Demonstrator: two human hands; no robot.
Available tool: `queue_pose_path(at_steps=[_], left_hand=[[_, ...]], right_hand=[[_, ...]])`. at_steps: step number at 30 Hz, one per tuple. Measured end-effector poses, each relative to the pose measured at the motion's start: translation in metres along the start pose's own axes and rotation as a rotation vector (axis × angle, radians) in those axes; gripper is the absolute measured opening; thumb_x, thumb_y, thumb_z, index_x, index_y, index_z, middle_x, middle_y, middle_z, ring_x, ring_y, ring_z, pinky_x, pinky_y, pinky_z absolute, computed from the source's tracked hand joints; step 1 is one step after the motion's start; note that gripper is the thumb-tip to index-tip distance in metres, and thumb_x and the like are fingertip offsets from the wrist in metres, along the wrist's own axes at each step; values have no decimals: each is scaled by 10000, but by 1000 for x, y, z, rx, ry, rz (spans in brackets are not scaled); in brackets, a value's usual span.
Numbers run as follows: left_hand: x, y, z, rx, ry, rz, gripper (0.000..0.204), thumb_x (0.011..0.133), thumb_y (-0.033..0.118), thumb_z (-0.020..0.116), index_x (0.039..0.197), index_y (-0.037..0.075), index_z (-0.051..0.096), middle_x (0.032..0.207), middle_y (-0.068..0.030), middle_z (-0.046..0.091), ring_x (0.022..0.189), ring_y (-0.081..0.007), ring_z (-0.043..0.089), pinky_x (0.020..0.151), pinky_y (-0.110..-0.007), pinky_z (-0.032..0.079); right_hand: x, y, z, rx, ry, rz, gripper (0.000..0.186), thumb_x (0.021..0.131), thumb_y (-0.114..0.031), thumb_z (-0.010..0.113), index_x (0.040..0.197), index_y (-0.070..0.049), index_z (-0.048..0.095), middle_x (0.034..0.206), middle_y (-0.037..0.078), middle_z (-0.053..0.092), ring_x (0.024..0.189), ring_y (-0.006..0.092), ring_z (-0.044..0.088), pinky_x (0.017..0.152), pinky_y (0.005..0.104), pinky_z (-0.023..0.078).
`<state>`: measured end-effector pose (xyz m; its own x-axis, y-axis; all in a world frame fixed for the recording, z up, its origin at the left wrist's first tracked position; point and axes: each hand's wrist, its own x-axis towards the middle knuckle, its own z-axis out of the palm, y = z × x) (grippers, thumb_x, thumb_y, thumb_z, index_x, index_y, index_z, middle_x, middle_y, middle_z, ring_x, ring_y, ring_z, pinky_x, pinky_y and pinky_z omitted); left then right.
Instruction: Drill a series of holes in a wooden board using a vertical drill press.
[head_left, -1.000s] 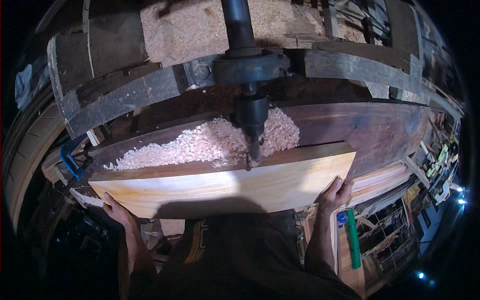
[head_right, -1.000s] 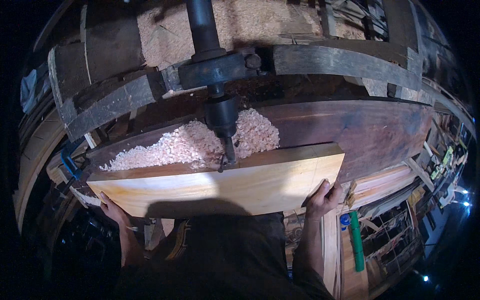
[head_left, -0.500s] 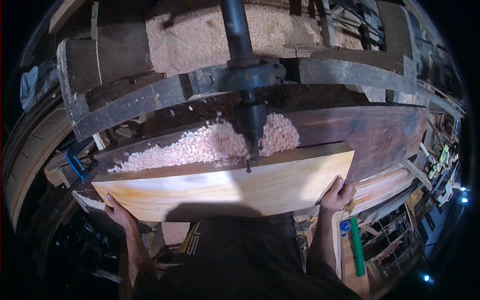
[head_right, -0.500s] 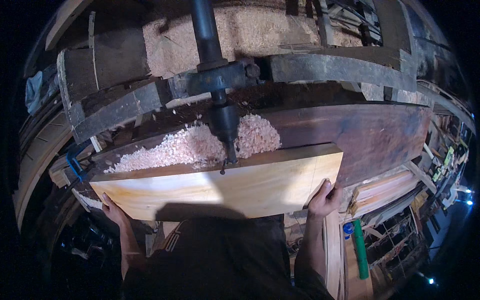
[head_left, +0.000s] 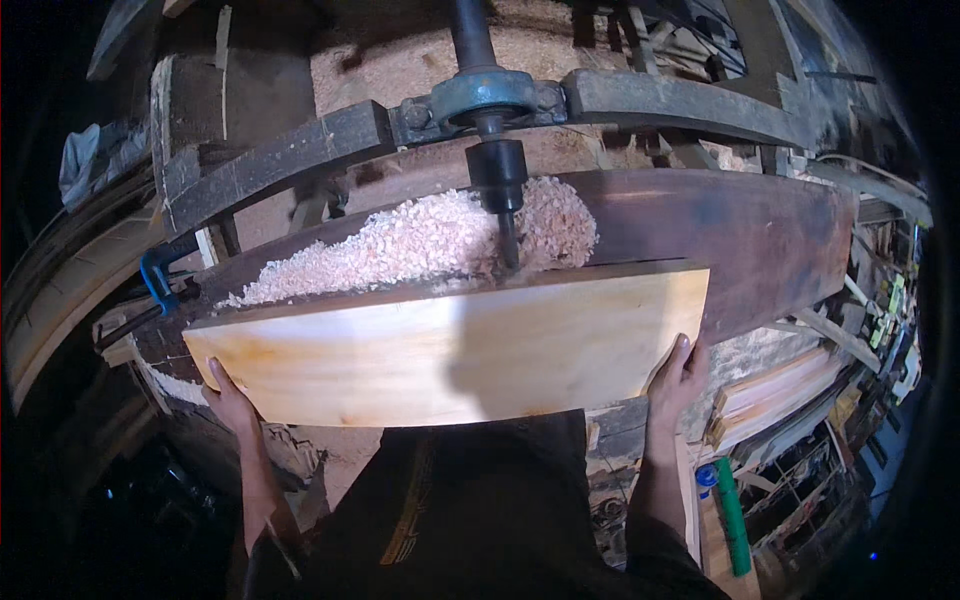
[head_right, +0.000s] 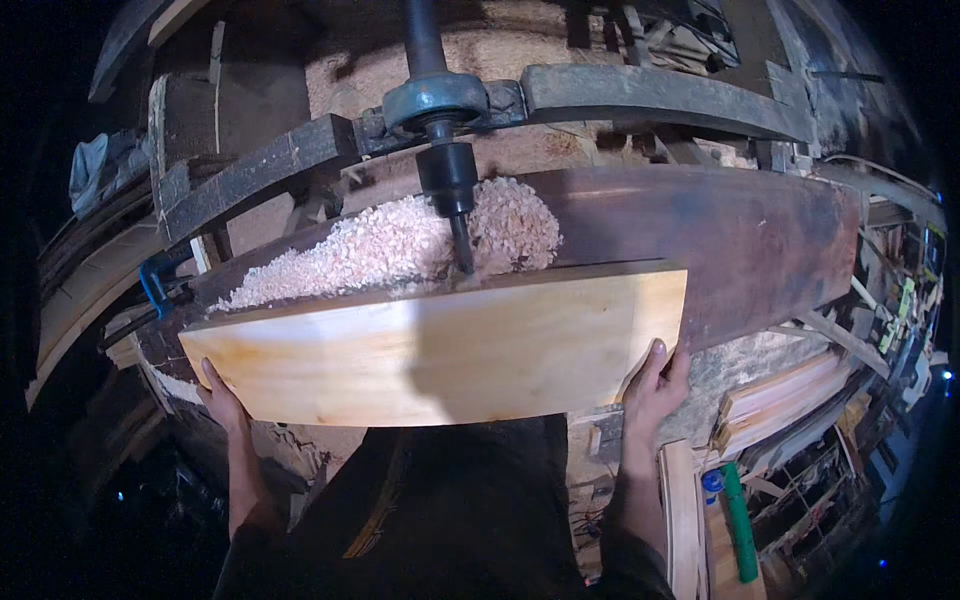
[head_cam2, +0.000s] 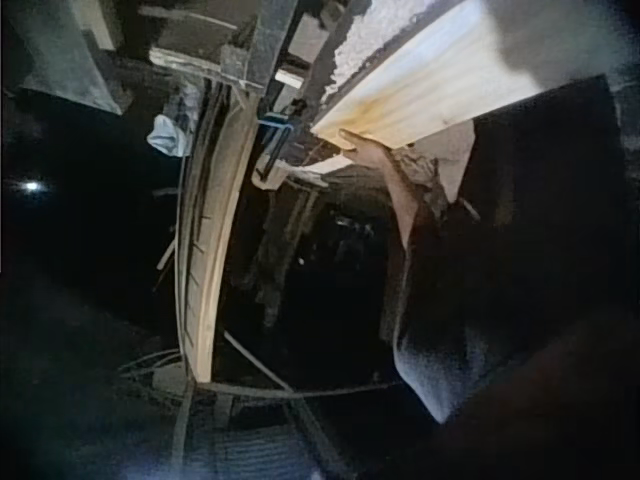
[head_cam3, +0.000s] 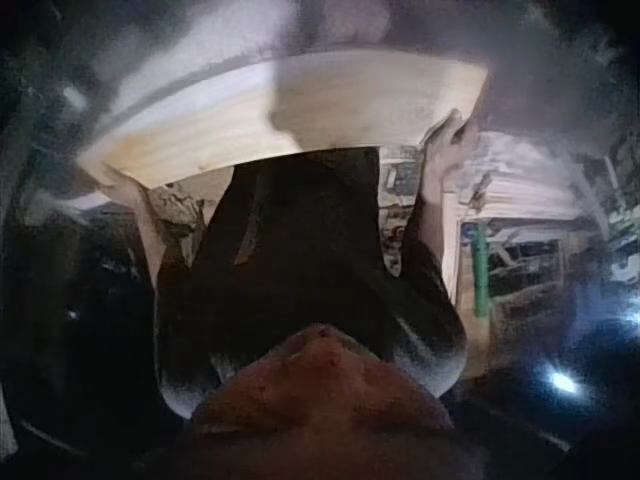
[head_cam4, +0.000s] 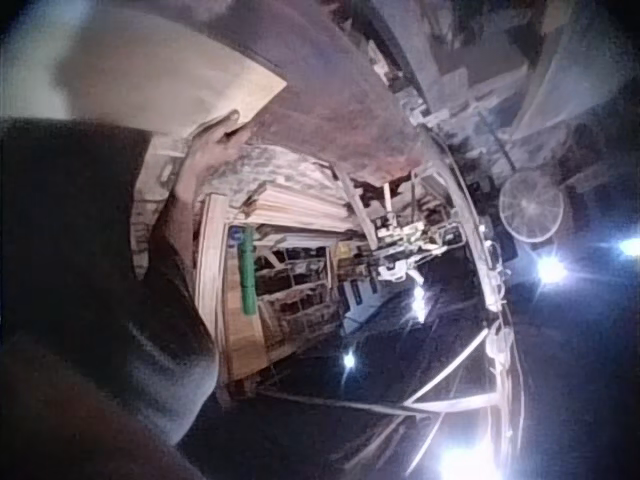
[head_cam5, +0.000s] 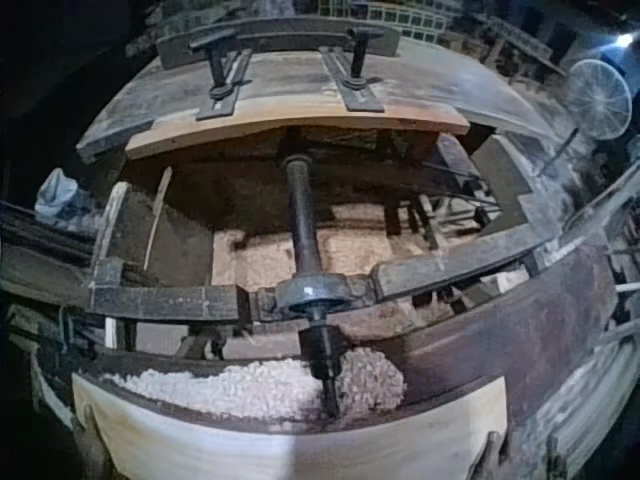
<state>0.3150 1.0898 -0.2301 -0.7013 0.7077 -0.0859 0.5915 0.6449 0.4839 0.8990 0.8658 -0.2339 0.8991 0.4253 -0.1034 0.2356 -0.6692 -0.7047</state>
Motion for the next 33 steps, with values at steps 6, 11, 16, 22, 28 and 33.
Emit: queue_pose_path(at_steps=[6, 11, 16, 22, 28, 33], left_hand=[[-7, -24, -15, -82, -122, 108, 606, 976, 466, 608, 1220, -83, 524, 1151, -212, 626, 1004, -267, 608, 884, -385, 488], [-2, -32, -14, -74, -110, 12, 597, 988, 437, 603, 1259, -82, 487, 1193, -203, 597, 1025, -252, 590, 896, -382, 488], [-1, -36, -14, -119, -120, 26, 609, 999, 437, 583, 1291, -84, 461, 1209, -212, 590, 1039, -259, 589, 914, -378, 485], [1, -40, -12, -139, -127, -41, 618, 1002, 440, 577, 1295, -91, 460, 1244, -221, 578, 1080, -261, 582, 946, -380, 473], [7, -44, -13, -44, -93, 23, 645, 988, 510, 564, 1233, -81, 485, 1175, -211, 598, 1023, -268, 595, 902, -386, 494], [8, -46, -13, -169, -137, 3, 588, 999, 431, 588, 1260, -84, 475, 1208, -209, 583, 1049, -256, 579, 928, -381, 475]], right_hand=[[-70, 27, -43, -138, -38, 84, 292, 1032, -170, 491, 1192, 59, 579, 1046, 161, 637, 952, 219, 596, 844, 341, 478], [-72, 32, -48, -19, -67, 148, 327, 1029, -134, 453, 1262, 82, 528, 1101, 185, 627, 987, 227, 593, 866, 342, 479], [-61, 28, -37, -76, -24, 122, 379, 1023, -166, 469, 1300, 90, 507, 1133, 188, 617, 1007, 225, 580, 884, 330, 469], [-53, 30, -35, -113, -33, 93, 369, 1015, -138, 486, 1296, 101, 499, 1145, 197, 621, 1007, 224, 588, 879, 333, 471], [-44, 26, -28, -60, -27, 135, 363, 1015, -203, 492, 1228, 90, 523, 1057, 168, 615, 938, 211, 560, 842, 329, 463], [-38, 25, -28, -37, -59, 164, 361, 1011, -270, 503, 1118, 73, 537, 977, 138, 587, 873, 197, 522, 795, 335, 453]])
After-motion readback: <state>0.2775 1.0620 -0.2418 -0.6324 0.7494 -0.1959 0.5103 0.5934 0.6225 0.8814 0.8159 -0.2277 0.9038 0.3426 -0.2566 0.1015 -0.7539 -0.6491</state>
